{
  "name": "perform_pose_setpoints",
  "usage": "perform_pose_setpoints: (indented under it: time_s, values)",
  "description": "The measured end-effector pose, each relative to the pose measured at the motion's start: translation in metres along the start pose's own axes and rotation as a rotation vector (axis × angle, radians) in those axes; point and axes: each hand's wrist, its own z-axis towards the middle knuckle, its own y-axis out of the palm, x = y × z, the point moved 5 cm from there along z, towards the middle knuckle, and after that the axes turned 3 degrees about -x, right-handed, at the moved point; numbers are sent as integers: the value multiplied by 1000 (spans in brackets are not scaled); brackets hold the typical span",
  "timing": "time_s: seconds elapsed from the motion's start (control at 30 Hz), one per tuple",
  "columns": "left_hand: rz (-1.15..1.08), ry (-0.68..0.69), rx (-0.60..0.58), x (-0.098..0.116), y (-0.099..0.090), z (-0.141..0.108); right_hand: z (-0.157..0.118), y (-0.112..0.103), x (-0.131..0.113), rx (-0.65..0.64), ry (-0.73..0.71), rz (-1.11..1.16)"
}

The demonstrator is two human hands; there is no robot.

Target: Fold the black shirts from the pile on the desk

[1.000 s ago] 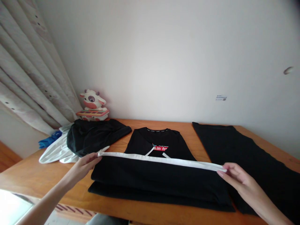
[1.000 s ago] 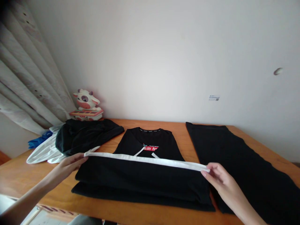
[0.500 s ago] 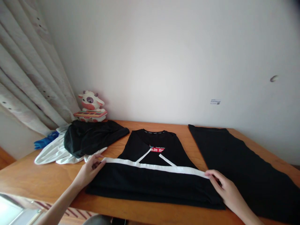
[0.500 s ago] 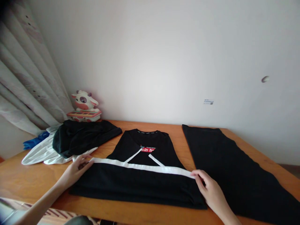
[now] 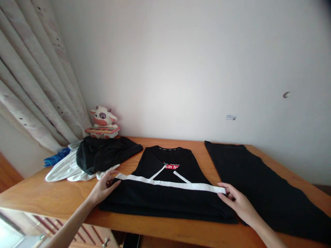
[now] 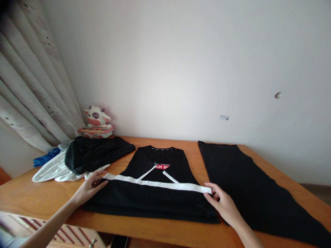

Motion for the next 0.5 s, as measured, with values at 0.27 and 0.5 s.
perform_pose_setpoints:
  time_s: [0.27, 0.5]
  values:
    - [-140, -47, -19, -3, -1, 4, 3, -1, -1, -28, 33, 80]
    - [-341, -144, -2, -11, -6, 2, 3, 1, 8, -56, 121, 94]
